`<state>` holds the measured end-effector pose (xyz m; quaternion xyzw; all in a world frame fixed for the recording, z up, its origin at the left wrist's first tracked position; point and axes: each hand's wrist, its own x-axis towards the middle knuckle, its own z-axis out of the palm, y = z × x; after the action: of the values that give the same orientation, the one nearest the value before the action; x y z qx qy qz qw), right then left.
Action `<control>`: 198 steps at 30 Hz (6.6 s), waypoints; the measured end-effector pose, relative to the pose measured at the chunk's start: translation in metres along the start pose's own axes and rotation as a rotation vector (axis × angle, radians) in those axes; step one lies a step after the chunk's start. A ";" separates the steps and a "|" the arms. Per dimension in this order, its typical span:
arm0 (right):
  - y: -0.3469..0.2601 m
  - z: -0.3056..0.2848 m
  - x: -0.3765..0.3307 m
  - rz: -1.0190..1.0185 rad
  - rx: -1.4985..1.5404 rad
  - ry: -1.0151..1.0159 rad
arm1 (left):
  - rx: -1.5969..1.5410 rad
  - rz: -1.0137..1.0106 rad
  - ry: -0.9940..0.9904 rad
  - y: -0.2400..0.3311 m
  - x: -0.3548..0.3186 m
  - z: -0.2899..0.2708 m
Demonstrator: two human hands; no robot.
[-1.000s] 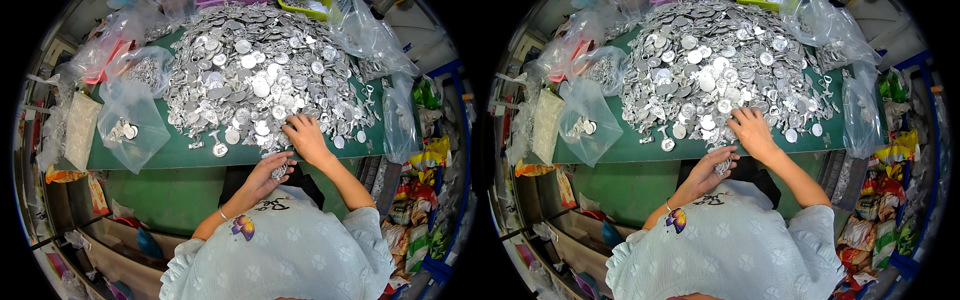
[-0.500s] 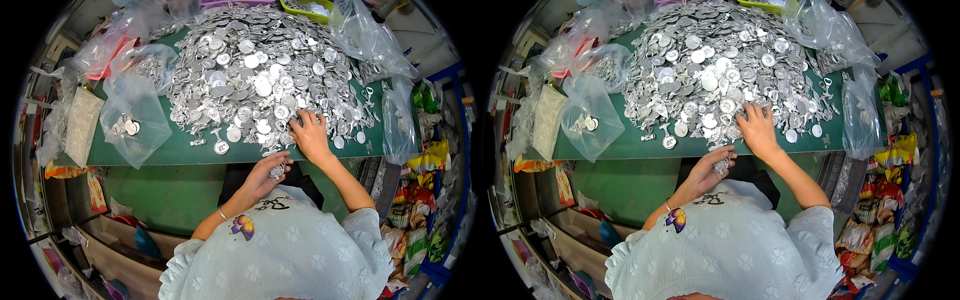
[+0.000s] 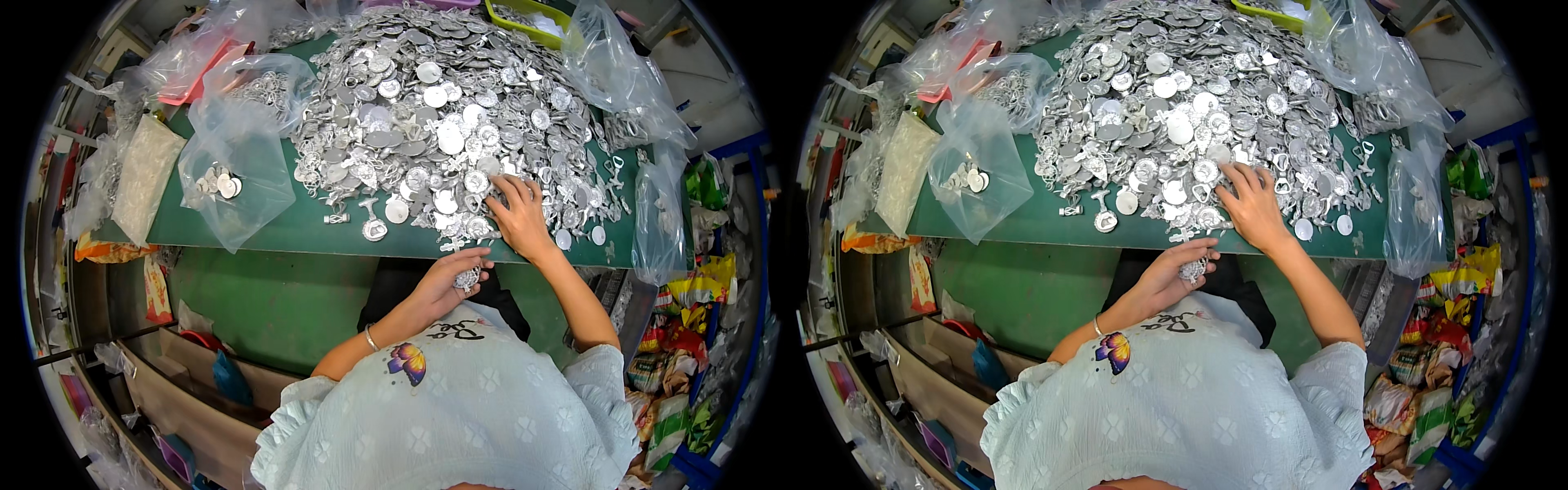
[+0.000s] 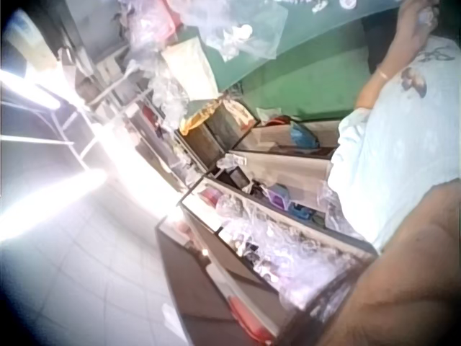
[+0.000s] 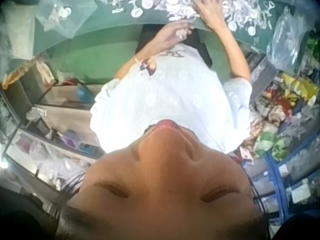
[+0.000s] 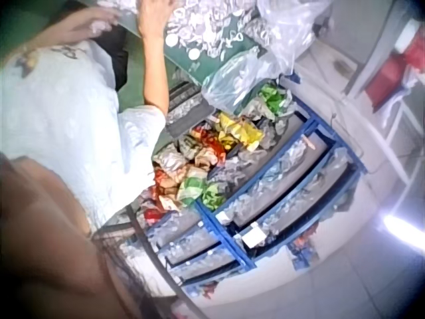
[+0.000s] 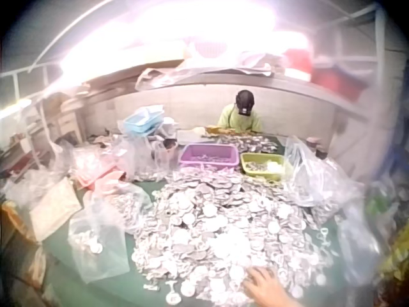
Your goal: The person sorts and organizes small silver-colored metallic parts from a large pile on a table, picking them up by hand and grouping them before placing them into plastic bags.
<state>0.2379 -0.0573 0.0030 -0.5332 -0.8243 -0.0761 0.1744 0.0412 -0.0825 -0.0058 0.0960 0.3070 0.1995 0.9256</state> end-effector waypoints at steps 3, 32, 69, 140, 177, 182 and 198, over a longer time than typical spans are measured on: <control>0.008 0.003 -0.003 -0.039 0.033 0.099 | -0.006 0.020 0.009 0.001 -0.001 -0.003; -0.038 -0.015 0.026 0.145 0.842 0.002 | -0.177 0.153 0.029 0.016 -0.003 -0.011; -0.072 0.014 0.118 0.013 0.711 -0.030 | -0.288 0.277 -0.146 0.012 -0.034 -0.054; -0.102 0.008 0.200 -0.503 0.451 -0.471 | -0.596 1.052 -0.294 0.070 -0.012 -0.081; 0.052 0.018 0.167 0.081 0.334 0.351 | -0.109 0.360 -0.084 0.037 -0.017 -0.025; 0.061 0.054 0.242 0.245 0.105 0.194 | -0.132 0.334 -0.001 0.039 -0.021 -0.025; 0.043 0.071 0.241 0.154 0.033 0.374 | -0.276 0.366 -0.049 0.043 -0.021 -0.043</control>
<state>0.1725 0.1882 0.0237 -0.5683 -0.7355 -0.1468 0.3385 -0.0137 -0.0501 -0.0158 0.0273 0.2316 0.4019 0.8855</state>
